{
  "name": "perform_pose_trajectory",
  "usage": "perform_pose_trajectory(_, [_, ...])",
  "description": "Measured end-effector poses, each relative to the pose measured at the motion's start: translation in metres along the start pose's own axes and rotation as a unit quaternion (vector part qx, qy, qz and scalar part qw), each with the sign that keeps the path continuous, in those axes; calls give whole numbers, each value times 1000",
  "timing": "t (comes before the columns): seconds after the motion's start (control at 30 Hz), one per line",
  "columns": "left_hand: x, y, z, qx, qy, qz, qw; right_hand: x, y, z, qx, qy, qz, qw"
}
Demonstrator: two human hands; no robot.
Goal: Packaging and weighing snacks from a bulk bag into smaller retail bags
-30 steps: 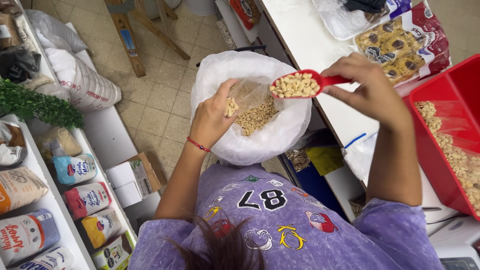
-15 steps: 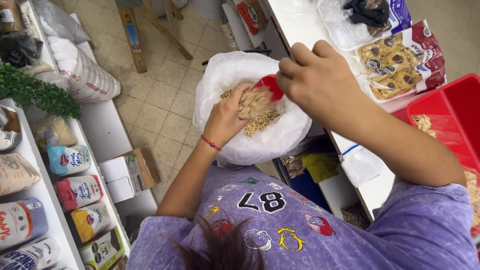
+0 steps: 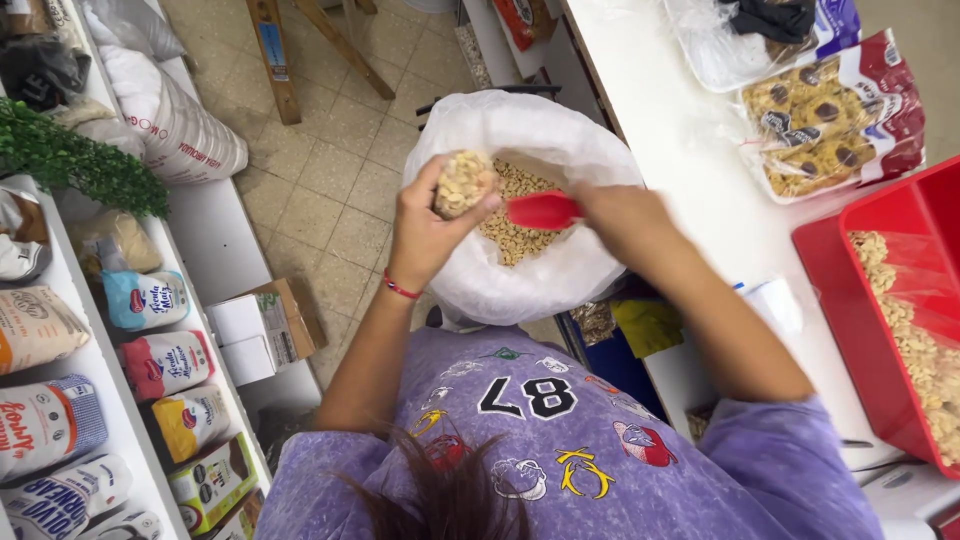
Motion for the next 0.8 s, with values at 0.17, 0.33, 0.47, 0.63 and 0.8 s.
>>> perform_pose_trajectory(0.17, [-7,5,4,-2,-7,-58,998,108,12,101,-37,-95,8,995])
perform_pose_trajectory(0.33, [-6,10,9,-7,-13,-81,997,109,33,139,-49,-223,-84,970])
perform_pose_trajectory(0.47, [-5,12,8,-8,-14,-62,998,106,54,133,-170,-126,-32,977])
perform_pose_trajectory(0.63, [-7,12,10,-5,0,-34,999,87,45,103,-229,0,79,970])
perform_pose_trajectory(0.8, [-7,1,12,6,-3,30,1000,104,-11,102,-123,45,219,967])
Point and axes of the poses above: each hand's wrist, its own z-axis towards the middle knuckle, its own x-axis out of the palm, y = z × x, the point moved 8 cm from there along z, towards the middle knuckle, and after that the axes turned 2 degrees about y, right-handed, at the moved point
